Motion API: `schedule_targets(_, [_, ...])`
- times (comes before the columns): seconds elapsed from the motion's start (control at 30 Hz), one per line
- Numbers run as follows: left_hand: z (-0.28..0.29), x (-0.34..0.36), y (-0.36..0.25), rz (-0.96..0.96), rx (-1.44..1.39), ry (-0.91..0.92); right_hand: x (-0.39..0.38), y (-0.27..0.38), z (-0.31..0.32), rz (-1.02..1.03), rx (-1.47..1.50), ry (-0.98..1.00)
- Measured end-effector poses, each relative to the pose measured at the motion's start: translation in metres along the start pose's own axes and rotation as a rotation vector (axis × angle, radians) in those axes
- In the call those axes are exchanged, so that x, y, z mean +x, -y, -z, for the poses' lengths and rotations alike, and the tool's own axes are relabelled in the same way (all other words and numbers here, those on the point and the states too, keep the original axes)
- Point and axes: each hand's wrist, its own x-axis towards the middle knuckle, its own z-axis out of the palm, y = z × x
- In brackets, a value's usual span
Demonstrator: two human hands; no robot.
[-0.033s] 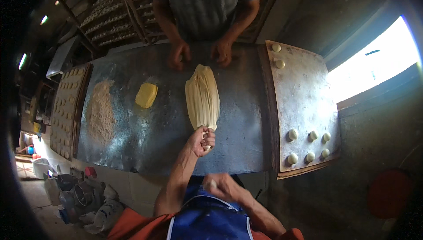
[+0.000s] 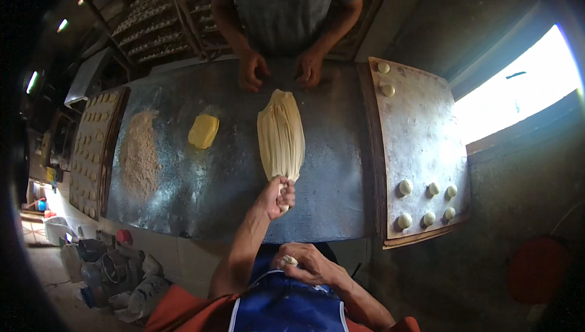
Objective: The person rolls small dough balls into rings and places them on a tray. They work alongside another person at a metal table in a bakery, handling dough and arranging shaped pieces.
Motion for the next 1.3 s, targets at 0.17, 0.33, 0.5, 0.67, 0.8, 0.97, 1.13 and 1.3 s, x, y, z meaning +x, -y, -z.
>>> schedule_targets(0.17, [-0.060,-0.048,0.017,-0.328,0.635,-0.385,0.125,0.010,0.044,0.110,0.251,-0.218])
schedule_targets(0.33, [-0.035,-0.076,0.027,-0.351,1.735,-0.639,0.207,-0.093,0.030,-0.113,0.195,0.088])
schedule_targets(0.5, [-0.210,-0.119,0.030,-0.261,1.562,0.316,0.196,-0.123,0.007,-0.233,0.313,0.135])
schedule_targets(0.67, [-0.185,-0.151,-0.012,-0.952,1.841,-0.110,0.090,-0.068,0.036,-0.144,-0.362,-0.209])
schedule_targets(0.8, [0.014,-0.179,0.035,-0.894,1.794,-0.650,-0.021,-0.071,0.056,-0.186,-1.238,-0.379])
schedule_targets(0.97, [-0.015,-0.109,-0.063,-1.079,2.275,-1.113,0.043,-0.073,0.080,-0.237,-1.359,-0.686])
schedule_targets(1.13, [0.022,-0.088,0.022,-1.146,1.893,-0.805,0.004,-0.139,0.036,-0.214,-1.104,-0.392])
schedule_targets(1.3, [-0.005,-0.106,-0.066,-1.039,1.953,-0.910,0.018,-0.095,0.134,-0.204,-1.356,-0.544])
